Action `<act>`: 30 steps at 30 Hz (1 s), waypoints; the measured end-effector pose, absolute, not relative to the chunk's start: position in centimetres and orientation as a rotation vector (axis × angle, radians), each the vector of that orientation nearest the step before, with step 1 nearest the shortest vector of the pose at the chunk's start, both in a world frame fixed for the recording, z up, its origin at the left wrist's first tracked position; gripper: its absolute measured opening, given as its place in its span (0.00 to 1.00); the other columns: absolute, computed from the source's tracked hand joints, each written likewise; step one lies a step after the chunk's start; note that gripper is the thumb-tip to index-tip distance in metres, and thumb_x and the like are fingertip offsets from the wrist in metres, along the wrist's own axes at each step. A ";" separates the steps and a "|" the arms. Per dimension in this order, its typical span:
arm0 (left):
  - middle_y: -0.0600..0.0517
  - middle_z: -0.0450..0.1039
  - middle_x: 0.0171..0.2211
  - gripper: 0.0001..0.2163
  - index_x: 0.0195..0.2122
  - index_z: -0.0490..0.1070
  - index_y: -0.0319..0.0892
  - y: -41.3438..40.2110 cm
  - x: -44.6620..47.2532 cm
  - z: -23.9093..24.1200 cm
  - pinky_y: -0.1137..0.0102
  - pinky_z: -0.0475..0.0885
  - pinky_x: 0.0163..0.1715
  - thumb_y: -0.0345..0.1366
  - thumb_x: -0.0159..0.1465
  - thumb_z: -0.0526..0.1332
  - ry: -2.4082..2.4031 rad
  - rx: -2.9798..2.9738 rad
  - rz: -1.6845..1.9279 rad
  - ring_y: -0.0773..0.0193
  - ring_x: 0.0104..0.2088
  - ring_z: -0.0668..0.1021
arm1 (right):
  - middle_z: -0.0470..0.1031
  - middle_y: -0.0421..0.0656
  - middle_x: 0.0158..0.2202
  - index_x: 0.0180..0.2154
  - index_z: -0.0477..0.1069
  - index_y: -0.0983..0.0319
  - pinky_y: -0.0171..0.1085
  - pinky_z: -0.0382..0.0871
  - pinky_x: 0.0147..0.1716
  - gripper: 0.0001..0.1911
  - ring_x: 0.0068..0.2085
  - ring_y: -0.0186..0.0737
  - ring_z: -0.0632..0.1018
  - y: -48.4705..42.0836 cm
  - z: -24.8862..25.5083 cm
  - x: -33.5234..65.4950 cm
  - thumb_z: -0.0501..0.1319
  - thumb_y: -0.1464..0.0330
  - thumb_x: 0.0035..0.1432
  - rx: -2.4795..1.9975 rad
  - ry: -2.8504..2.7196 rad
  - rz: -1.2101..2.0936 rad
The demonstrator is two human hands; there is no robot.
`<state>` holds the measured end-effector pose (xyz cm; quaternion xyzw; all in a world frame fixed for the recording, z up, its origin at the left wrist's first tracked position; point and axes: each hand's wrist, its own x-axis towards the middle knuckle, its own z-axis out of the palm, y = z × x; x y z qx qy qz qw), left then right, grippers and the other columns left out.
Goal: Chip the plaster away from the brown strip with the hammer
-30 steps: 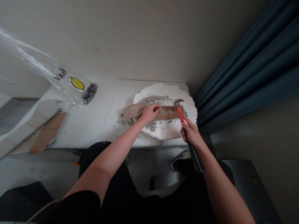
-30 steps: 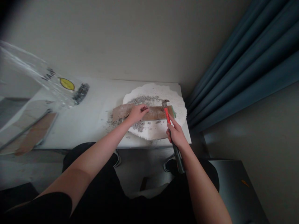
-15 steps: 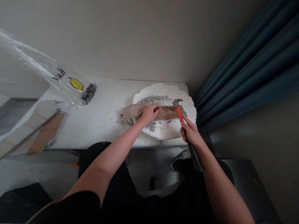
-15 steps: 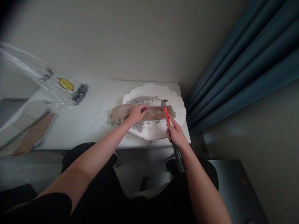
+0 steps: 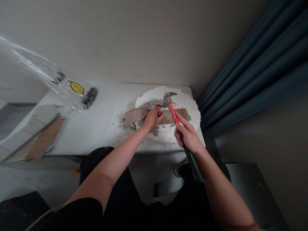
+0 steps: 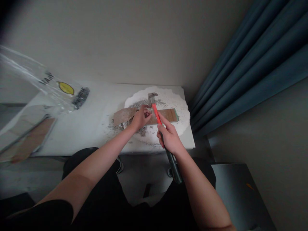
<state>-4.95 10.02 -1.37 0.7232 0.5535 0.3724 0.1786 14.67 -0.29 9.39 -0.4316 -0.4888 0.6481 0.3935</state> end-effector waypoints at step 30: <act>0.55 0.76 0.30 0.22 0.55 0.61 0.40 10.4 -4.8 -2.0 0.70 0.66 0.31 0.30 0.60 0.63 1.516 2.007 1.087 0.65 0.29 0.75 | 0.62 0.28 0.19 0.73 0.53 0.55 0.28 0.52 0.10 0.37 0.12 0.27 0.59 -0.2 8.1 14.0 0.57 0.61 0.65 -1.113 -1.226 1.641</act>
